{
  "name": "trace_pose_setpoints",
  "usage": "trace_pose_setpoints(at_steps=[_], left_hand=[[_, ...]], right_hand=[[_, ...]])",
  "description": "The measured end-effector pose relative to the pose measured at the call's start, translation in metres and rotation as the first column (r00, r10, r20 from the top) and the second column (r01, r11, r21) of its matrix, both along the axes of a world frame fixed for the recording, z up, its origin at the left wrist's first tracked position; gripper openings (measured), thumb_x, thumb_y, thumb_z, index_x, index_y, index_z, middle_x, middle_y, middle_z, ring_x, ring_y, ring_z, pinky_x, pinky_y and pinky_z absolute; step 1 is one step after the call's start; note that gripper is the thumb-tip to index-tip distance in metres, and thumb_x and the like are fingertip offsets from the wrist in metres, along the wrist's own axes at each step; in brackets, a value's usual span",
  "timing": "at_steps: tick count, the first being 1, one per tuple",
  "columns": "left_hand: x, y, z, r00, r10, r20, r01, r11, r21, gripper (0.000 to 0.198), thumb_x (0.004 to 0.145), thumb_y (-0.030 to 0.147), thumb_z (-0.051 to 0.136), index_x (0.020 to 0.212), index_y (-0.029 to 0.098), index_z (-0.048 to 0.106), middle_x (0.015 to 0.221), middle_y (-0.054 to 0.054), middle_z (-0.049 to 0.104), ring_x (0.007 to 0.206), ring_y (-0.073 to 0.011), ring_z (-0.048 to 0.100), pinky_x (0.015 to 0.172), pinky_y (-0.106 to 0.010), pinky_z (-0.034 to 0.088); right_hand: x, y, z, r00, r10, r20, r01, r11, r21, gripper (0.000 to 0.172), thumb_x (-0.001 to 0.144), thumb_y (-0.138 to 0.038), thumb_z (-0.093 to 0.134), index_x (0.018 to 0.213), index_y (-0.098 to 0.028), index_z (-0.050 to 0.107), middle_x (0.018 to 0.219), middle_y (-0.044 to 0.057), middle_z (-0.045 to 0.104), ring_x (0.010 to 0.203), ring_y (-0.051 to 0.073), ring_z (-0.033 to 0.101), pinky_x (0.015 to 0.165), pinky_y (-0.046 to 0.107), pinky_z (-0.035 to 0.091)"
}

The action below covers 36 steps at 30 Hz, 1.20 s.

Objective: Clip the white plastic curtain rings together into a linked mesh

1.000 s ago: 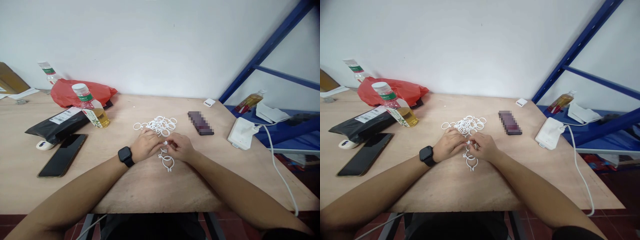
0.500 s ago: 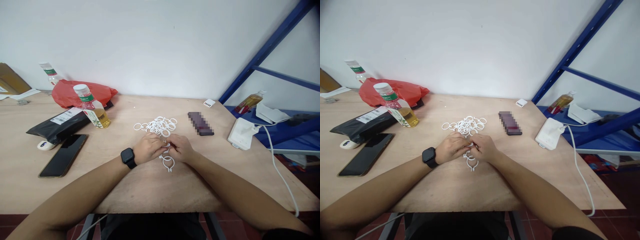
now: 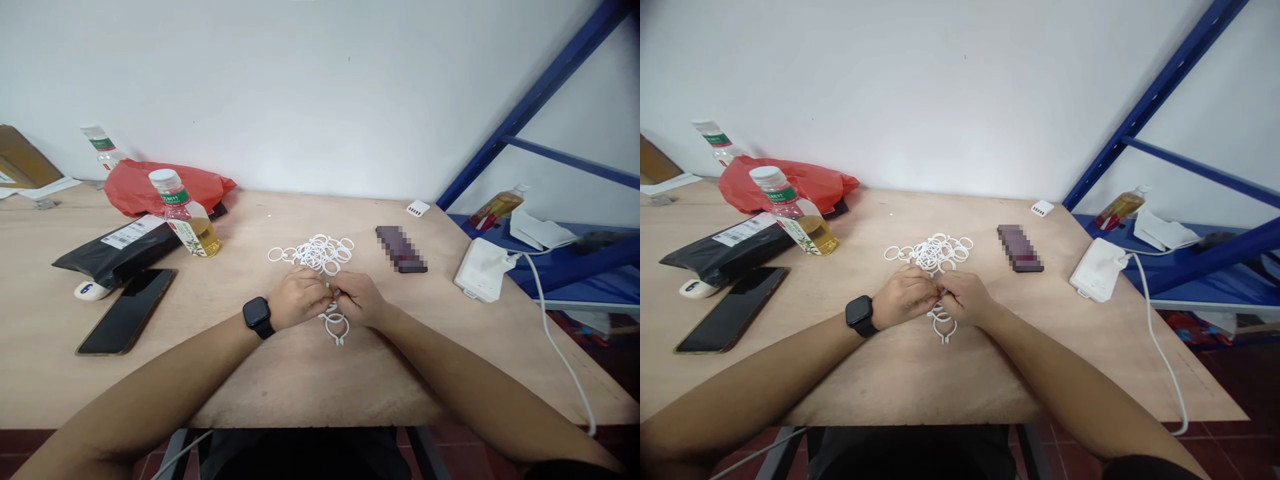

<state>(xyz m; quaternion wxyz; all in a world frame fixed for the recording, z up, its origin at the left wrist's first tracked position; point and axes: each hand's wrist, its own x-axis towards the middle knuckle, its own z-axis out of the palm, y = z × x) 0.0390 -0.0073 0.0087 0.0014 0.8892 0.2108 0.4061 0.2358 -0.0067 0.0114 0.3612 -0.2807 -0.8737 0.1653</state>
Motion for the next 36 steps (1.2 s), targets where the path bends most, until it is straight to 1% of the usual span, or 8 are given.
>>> trace_pose_setpoints(at_steps=[8, 12, 14, 19, 22, 25, 31, 36], left_hand=[[0.002, -0.001, 0.001, 0.995, -0.043, 0.087, 0.04, 0.998, 0.041, 0.009, 0.087, 0.021, 0.06, 0.078, 0.018, 0.062, 0.076, -0.004, 0.07, 0.073, -0.0142, 0.064, 0.071, -0.029, 0.05], [-0.005, -0.001, 0.002, 0.994, 0.035, 0.107, -0.026, 0.996, -0.089, 0.011, 0.086, 0.023, 0.059, 0.093, 0.018, 0.065, 0.078, -0.003, 0.071, 0.075, -0.0154, 0.064, 0.075, -0.032, 0.048], [-0.008, 0.0, 0.003, 0.995, 0.083, 0.052, -0.073, 0.981, -0.179, 0.021, 0.086, 0.022, 0.056, 0.104, 0.019, 0.066, 0.078, -0.002, 0.07, 0.075, -0.0159, 0.064, 0.079, -0.034, 0.047], [-0.008, 0.001, 0.003, 0.984, 0.068, -0.165, -0.117, 0.944, -0.309, 0.026, 0.084, 0.02, 0.055, 0.105, 0.023, 0.07, 0.085, -0.002, 0.07, 0.084, -0.018, 0.062, 0.084, -0.036, 0.042], [-0.006, 0.0, 0.006, 0.971, 0.043, -0.235, -0.121, 0.937, -0.328, 0.023, 0.086, 0.023, 0.057, 0.104, 0.025, 0.071, 0.104, -0.003, 0.07, 0.098, -0.0205, 0.06, 0.087, -0.037, 0.039], [-0.006, 0.0, 0.008, 0.956, -0.005, -0.294, -0.107, 0.925, -0.365, 0.023, 0.09, 0.03, 0.057, 0.108, 0.024, 0.069, 0.113, -0.004, 0.069, 0.104, -0.0217, 0.059, 0.092, -0.039, 0.037], [-0.007, 0.0, 0.009, 0.945, -0.078, -0.317, -0.049, 0.925, -0.376, 0.025, 0.093, 0.04, 0.055, 0.102, 0.021, 0.069, 0.091, -0.004, 0.072, 0.092, -0.0195, 0.06, 0.092, -0.038, 0.037], [-0.007, 0.0, 0.007, 0.954, -0.202, -0.221, 0.114, 0.927, -0.356, 0.022, 0.092, 0.038, 0.055, 0.089, 0.02, 0.069, 0.075, -0.002, 0.069, 0.076, -0.0161, 0.061, 0.081, -0.033, 0.044]], right_hand=[[0.002, 0.0, 0.002, 0.998, 0.044, -0.049, -0.041, 0.997, 0.059, 0.017, 0.073, -0.008, 0.043, 0.07, -0.021, 0.054, 0.061, -0.002, 0.052, 0.056, 0.012, 0.046, 0.054, 0.025, 0.035], [0.007, 0.002, -0.002, 0.996, 0.019, -0.092, -0.016, 0.999, 0.035, 0.017, 0.084, -0.023, 0.054, 0.098, -0.021, 0.062, 0.074, 0.001, 0.061, 0.06, 0.013, 0.053, 0.057, 0.026, 0.042], [0.009, 0.006, -0.003, 0.991, -0.078, -0.107, 0.079, 0.997, 0.007, 0.022, 0.089, -0.027, 0.054, 0.109, -0.022, 0.062, 0.082, 0.002, 0.065, 0.065, 0.014, 0.057, 0.061, 0.028, 0.046], [0.011, 0.017, -0.006, 0.948, -0.317, 0.035, 0.318, 0.948, -0.014, 0.019, 0.092, -0.022, 0.053, 0.104, -0.023, 0.067, 0.097, 0.005, 0.067, 0.082, 0.017, 0.063, 0.073, 0.031, 0.05], [0.012, 0.02, -0.009, 0.92, -0.352, 0.175, 0.364, 0.93, -0.043, 0.023, 0.089, -0.019, 0.055, 0.107, -0.024, 0.067, 0.109, 0.005, 0.064, 0.085, 0.017, 0.063, 0.072, 0.03, 0.05], [0.012, 0.019, -0.013, 0.906, -0.344, 0.246, 0.365, 0.93, -0.043, 0.025, 0.087, -0.016, 0.055, 0.108, -0.026, 0.066, 0.111, 0.003, 0.062, 0.089, 0.017, 0.063, 0.077, 0.031, 0.05], [0.012, 0.02, -0.012, 0.92, -0.328, 0.216, 0.349, 0.935, -0.064, 0.012, 0.088, -0.017, 0.055, 0.091, -0.024, 0.064, 0.104, 0.002, 0.062, 0.086, 0.015, 0.061, 0.073, 0.029, 0.048], [0.011, 0.02, -0.011, 0.944, -0.327, 0.037, 0.329, 0.944, -0.036, 0.009, 0.087, -0.016, 0.056, 0.089, -0.021, 0.063, 0.102, 0.005, 0.061, 0.085, 0.016, 0.06, 0.072, 0.029, 0.05]])
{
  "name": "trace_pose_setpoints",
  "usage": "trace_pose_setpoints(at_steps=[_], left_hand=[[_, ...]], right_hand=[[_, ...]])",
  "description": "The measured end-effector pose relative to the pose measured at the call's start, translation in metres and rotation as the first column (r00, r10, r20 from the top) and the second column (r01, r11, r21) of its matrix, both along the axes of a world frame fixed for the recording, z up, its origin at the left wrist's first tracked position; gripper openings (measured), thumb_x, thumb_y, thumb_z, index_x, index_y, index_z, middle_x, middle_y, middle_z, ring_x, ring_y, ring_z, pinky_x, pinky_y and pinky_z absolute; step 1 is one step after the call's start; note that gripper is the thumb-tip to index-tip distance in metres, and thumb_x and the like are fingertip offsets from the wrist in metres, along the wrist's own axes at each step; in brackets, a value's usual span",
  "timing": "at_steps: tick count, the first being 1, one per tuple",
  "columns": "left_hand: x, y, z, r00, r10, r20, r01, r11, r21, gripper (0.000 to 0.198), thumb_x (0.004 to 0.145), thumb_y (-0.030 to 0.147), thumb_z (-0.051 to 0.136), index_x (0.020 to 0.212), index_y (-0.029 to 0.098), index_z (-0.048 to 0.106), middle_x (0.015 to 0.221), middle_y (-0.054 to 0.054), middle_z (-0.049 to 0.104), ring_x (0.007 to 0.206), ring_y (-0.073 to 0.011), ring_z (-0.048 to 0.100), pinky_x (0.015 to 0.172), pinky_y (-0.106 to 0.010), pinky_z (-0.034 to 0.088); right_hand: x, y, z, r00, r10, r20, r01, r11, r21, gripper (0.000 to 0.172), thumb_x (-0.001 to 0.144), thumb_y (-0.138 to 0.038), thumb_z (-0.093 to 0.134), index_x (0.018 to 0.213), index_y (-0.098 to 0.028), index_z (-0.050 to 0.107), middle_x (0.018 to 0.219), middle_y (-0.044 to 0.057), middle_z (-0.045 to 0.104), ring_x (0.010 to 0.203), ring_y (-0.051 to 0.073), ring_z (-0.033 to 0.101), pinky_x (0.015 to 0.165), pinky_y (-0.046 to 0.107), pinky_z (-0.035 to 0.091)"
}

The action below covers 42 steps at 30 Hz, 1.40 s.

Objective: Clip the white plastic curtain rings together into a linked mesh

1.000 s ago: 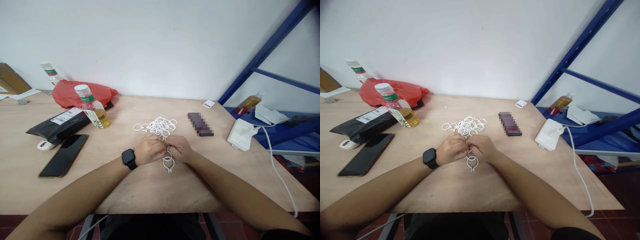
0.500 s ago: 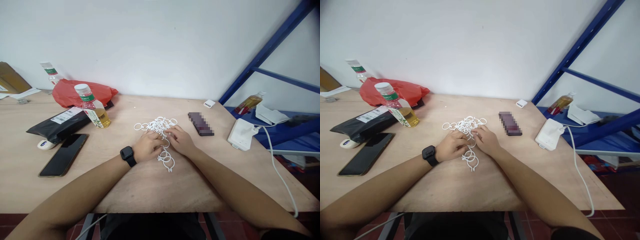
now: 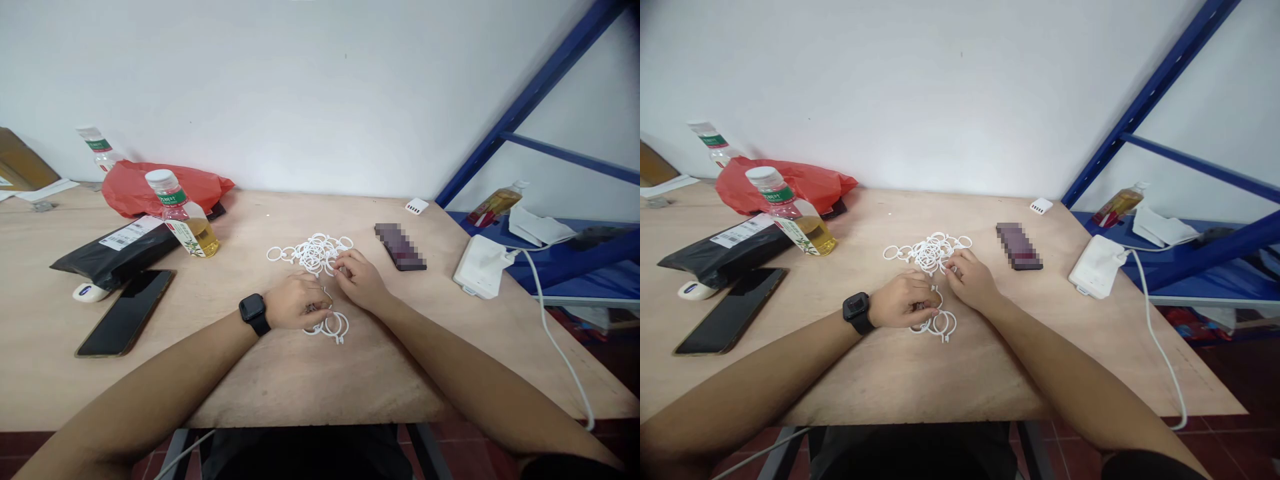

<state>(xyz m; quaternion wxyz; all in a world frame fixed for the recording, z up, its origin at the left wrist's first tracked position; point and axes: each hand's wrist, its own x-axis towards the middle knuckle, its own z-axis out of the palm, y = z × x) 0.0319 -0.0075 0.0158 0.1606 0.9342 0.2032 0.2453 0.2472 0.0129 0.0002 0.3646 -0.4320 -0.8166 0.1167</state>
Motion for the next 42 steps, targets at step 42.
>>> trace_pose_setpoints(at_steps=[42], left_hand=[[-0.001, 0.003, 0.002, 0.851, 0.253, 0.46, -0.304, 0.952, 0.04, 0.013, 0.082, 0.015, 0.055, 0.085, 0.019, 0.067, 0.076, -0.002, 0.073, 0.07, -0.0149, 0.065, 0.073, -0.033, 0.05]], right_hand=[[-0.013, -0.02, 0.012, 0.973, 0.182, 0.14, -0.222, 0.904, 0.365, 0.01, 0.085, -0.021, 0.061, 0.095, -0.023, 0.062, 0.109, 0.009, 0.064, 0.091, 0.021, 0.061, 0.078, 0.038, 0.053]])
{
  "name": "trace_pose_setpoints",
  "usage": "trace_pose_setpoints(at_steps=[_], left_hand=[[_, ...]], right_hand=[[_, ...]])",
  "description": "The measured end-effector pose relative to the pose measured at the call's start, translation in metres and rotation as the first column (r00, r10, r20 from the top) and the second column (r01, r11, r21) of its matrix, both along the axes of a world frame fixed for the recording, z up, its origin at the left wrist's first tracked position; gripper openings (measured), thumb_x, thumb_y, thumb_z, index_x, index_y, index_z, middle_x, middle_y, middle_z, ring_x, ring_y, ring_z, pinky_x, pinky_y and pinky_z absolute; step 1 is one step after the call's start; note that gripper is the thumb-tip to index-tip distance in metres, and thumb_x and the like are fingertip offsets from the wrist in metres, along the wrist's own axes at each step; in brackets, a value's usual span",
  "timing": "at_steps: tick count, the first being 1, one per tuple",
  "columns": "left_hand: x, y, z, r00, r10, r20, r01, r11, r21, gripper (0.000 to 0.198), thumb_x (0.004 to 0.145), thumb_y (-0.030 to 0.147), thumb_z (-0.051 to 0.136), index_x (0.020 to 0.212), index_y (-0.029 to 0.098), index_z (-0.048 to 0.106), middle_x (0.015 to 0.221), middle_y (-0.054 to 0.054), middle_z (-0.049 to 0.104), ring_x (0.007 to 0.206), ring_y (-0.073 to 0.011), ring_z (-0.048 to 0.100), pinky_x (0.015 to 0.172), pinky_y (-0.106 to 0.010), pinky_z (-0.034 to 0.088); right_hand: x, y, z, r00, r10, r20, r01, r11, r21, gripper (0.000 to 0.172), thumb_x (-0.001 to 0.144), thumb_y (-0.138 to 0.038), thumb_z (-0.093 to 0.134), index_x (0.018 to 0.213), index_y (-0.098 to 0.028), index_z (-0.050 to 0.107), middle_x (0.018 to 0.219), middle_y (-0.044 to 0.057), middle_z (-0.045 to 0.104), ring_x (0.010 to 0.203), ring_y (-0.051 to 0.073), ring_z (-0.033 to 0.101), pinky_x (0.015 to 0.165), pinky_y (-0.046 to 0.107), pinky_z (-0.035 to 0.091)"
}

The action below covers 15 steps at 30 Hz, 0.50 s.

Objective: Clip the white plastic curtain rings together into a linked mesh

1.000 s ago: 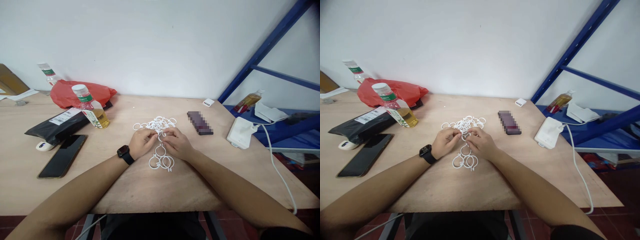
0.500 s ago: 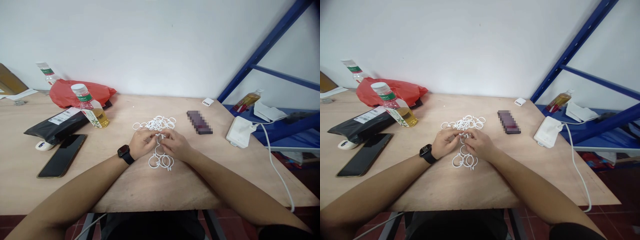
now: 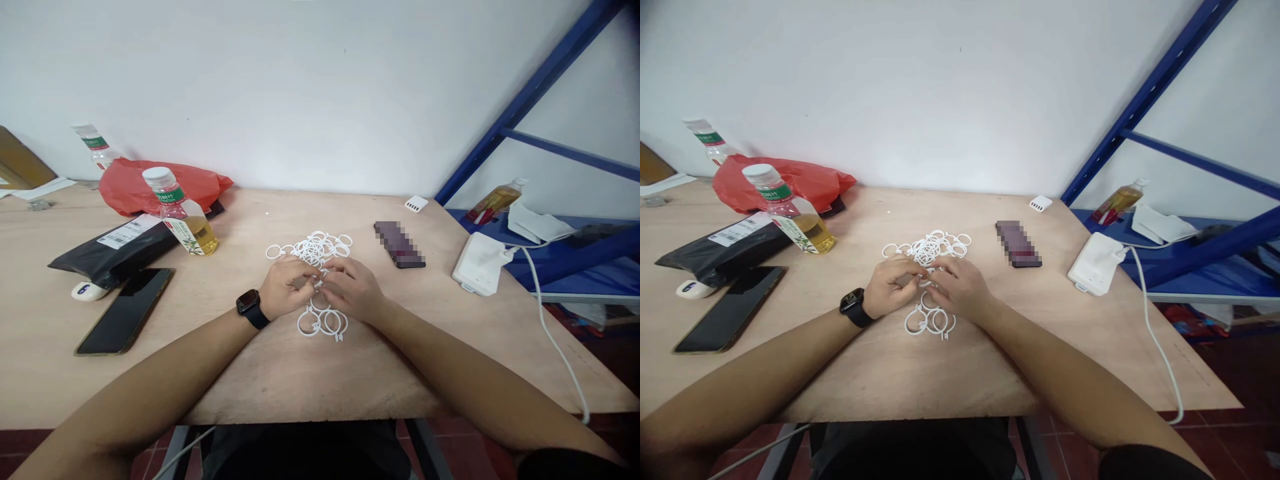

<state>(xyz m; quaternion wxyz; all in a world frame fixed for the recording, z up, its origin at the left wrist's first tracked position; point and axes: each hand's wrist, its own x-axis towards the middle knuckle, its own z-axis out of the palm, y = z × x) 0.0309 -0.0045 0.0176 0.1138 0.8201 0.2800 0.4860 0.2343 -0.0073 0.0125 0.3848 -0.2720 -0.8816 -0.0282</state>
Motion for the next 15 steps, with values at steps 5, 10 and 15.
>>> trace_pose_setpoints(at_steps=[5, 10, 15], left_hand=[[0.0021, -0.0012, -0.0004, 0.997, -0.062, -0.041, 0.062, 0.998, -0.005, 0.012, 0.084, 0.018, 0.055, 0.087, 0.019, 0.067, 0.076, -0.004, 0.072, 0.071, -0.0149, 0.064, 0.071, -0.031, 0.051], [0.0015, -0.0008, -0.002, 0.995, -0.093, -0.03, 0.092, 0.995, -0.04, 0.012, 0.084, 0.017, 0.056, 0.09, 0.019, 0.067, 0.079, -0.004, 0.072, 0.073, -0.015, 0.065, 0.072, -0.03, 0.053], [0.0009, -0.0006, -0.0021, 0.994, -0.109, -0.025, 0.108, 0.993, -0.039, 0.016, 0.081, 0.013, 0.054, 0.09, 0.018, 0.067, 0.076, -0.004, 0.071, 0.072, -0.0153, 0.064, 0.071, -0.031, 0.052]], right_hand=[[0.0009, 0.0039, -0.0025, 0.994, -0.007, -0.106, -0.003, 0.996, -0.092, 0.018, 0.089, -0.02, 0.056, 0.106, -0.023, 0.06, 0.097, 0.007, 0.069, 0.09, 0.021, 0.064, 0.079, 0.036, 0.053], [0.0007, 0.0039, -0.0025, 0.999, -0.011, -0.045, 0.005, 0.991, -0.132, 0.009, 0.091, -0.019, 0.053, 0.089, -0.022, 0.061, 0.077, 0.003, 0.066, 0.069, 0.016, 0.06, 0.065, 0.03, 0.048], [-0.0003, 0.0032, -0.0019, 0.997, -0.001, -0.075, -0.006, 0.996, -0.089, 0.004, 0.089, -0.02, 0.056, 0.086, -0.022, 0.058, 0.071, 0.001, 0.061, 0.064, 0.015, 0.056, 0.06, 0.027, 0.043]])
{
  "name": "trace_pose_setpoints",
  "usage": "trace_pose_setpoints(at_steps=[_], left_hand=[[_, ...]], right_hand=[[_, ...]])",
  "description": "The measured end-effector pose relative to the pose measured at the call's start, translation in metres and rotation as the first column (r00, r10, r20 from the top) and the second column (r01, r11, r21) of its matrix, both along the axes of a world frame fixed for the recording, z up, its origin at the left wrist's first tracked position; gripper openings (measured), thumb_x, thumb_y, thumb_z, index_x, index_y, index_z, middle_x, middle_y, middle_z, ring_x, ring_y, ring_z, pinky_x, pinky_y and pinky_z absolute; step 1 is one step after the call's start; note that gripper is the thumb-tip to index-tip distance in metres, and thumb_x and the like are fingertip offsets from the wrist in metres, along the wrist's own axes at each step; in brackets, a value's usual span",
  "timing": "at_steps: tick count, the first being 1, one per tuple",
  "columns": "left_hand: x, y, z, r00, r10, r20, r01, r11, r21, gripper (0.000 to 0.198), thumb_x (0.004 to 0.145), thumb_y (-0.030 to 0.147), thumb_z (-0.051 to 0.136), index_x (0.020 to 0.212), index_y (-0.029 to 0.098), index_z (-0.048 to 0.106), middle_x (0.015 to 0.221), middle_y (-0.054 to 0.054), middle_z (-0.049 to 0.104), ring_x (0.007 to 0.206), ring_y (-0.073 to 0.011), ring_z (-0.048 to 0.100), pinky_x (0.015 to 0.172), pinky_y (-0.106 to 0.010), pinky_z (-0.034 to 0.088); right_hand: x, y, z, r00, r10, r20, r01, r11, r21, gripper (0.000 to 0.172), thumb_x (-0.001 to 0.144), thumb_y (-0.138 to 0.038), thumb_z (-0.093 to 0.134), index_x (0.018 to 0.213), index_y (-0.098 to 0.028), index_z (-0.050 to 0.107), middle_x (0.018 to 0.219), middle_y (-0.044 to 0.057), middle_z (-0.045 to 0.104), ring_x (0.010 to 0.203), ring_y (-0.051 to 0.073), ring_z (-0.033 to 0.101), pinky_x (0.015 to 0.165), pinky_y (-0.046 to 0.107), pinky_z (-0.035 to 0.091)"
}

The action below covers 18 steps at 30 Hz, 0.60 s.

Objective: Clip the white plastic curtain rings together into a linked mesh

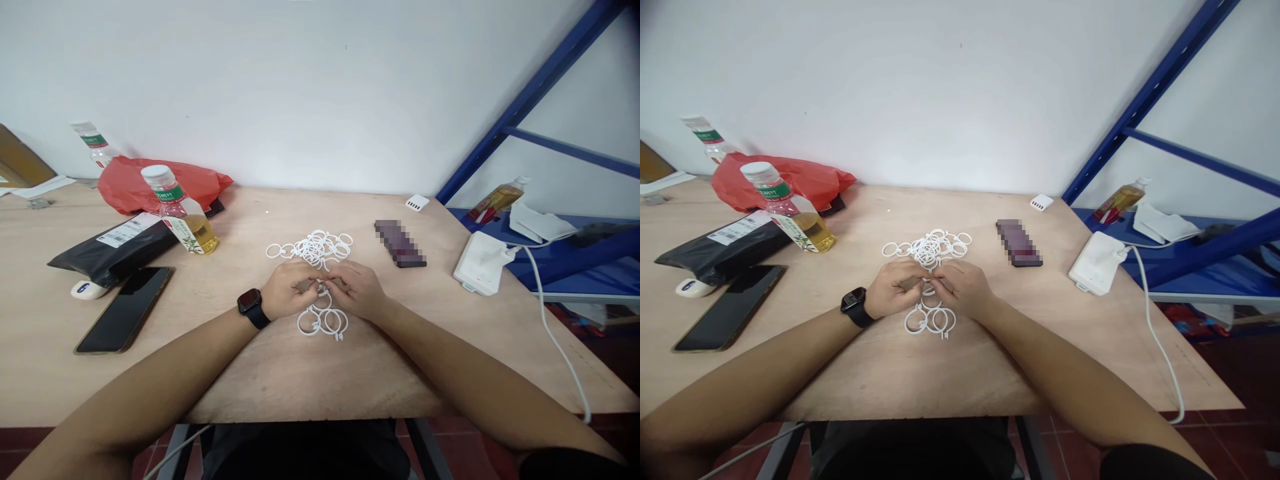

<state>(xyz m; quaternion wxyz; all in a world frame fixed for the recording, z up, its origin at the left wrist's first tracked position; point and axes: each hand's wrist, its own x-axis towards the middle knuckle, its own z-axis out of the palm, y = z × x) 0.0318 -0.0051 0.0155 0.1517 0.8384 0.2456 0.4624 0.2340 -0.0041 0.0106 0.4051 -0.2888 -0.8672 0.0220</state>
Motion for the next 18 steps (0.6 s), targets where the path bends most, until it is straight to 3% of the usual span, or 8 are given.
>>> trace_pose_setpoints(at_steps=[7, 18], left_hand=[[-0.0003, 0.0006, -0.0001, 1.0, -0.019, 0.006, 0.019, 1.0, -0.019, 0.016, 0.083, 0.016, 0.056, 0.092, 0.018, 0.069, 0.079, -0.005, 0.072, 0.073, -0.0149, 0.066, 0.071, -0.03, 0.053], [0.0014, 0.003, -0.0006, 1.0, 0.007, 0.021, -0.008, 0.998, 0.057, 0.02, 0.078, 0.011, 0.051, 0.087, 0.018, 0.067, 0.077, -0.004, 0.071, 0.072, -0.0142, 0.065, 0.07, -0.029, 0.052]], right_hand=[[-0.0014, -0.0013, 0.0005, 0.999, 0.013, -0.032, -0.011, 0.998, 0.055, 0.008, 0.088, -0.018, 0.058, 0.082, -0.022, 0.054, 0.066, -0.001, 0.059, 0.059, 0.013, 0.054, 0.056, 0.026, 0.041], [-0.0045, -0.0043, 0.0016, 0.998, 0.065, 0.017, -0.066, 0.996, 0.061, 0.009, 0.09, -0.017, 0.057, 0.082, -0.022, 0.055, 0.068, -0.001, 0.063, 0.061, 0.012, 0.057, 0.058, 0.024, 0.044]])
